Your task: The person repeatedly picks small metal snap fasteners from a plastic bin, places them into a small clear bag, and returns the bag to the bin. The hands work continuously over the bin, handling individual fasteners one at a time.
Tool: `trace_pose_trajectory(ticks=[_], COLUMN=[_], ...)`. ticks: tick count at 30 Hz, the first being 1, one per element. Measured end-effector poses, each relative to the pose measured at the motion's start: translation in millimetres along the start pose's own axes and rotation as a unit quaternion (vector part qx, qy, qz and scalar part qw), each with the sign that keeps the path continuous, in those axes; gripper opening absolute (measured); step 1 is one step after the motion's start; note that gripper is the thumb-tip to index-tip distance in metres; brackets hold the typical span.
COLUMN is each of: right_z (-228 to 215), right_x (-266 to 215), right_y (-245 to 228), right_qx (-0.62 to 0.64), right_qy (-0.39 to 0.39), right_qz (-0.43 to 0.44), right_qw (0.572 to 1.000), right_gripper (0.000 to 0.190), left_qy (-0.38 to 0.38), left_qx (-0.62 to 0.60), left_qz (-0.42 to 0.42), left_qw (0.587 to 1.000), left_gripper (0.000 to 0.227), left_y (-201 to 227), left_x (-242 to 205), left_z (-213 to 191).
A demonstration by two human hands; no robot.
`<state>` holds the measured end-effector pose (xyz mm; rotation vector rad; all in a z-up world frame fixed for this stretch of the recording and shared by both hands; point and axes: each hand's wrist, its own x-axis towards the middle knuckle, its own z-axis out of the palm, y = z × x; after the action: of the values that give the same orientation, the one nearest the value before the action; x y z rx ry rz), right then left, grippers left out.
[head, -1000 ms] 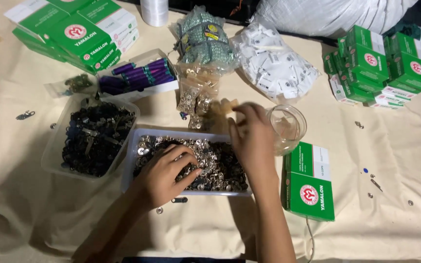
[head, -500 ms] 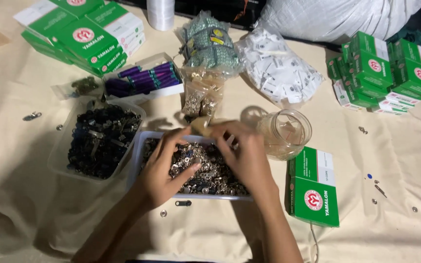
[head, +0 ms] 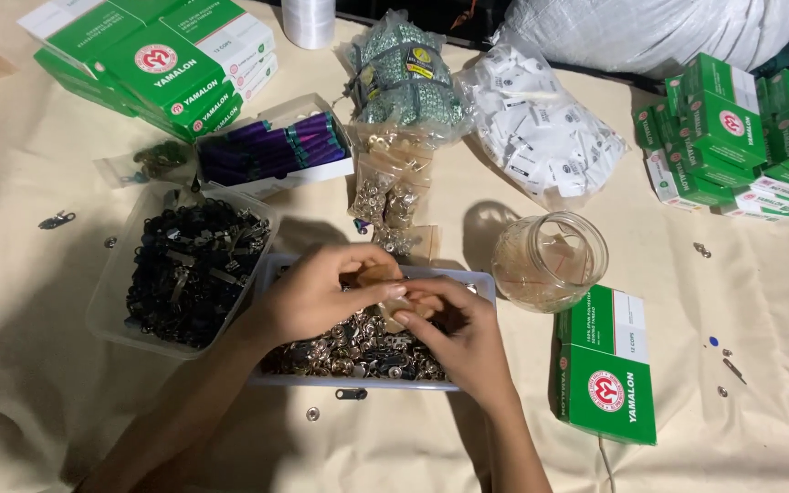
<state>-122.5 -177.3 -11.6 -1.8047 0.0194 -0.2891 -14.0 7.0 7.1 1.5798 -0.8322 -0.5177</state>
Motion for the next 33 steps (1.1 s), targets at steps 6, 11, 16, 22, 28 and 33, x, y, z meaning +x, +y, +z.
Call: trace_pose_trajectory(ticks=[6, 11, 16, 22, 28, 33], right_z=[-14.3, -11.4, -8.1, -11.8, -8.4, -9.4], right_x=[-1.2, -1.7, -2.0, -6.0, -3.7, -3.9], right_y=[11.7, 7.6, -0.1, 15.4, 2.1, 3.8], right_qx=[0.123, 0.116, 0.076, 0.125, 0.091, 0.080], right_qy=[0.102, 0.064, 0.005, 0.039, 0.073, 0.083], right_qz=[0.111, 0.120, 0.143, 0.130, 0.127, 0.107], right_qw=[0.981, 0.984, 0.987, 0.983, 0.985, 0.988], right_gripper=[0.033, 0.027, 0.008, 0.012, 0.015, 0.013], left_qy=[0.106, 0.148, 0.160, 0.172, 0.216, 0.255], left_qx=[-0.050, -0.081, -0.102, -0.067, -0.085, -0.045], left_qz=[-0.005, -0.005, 0.013, 0.022, -0.035, 0.017], left_qw=[0.993, 0.986, 0.982, 0.983, 0.972, 0.966], left_gripper=[0.014, 0.019, 0.022, 0.014, 0.011, 0.004], left_y=[-8.8, -6.1, -6.3, -18.1, -4.9, -4.5], left_x=[2.5, -6.4, -6.4, -7.7, -5.7, -7.5], left_z=[6.6, 1.9, 2.3, -1.1, -2.6, -0.8])
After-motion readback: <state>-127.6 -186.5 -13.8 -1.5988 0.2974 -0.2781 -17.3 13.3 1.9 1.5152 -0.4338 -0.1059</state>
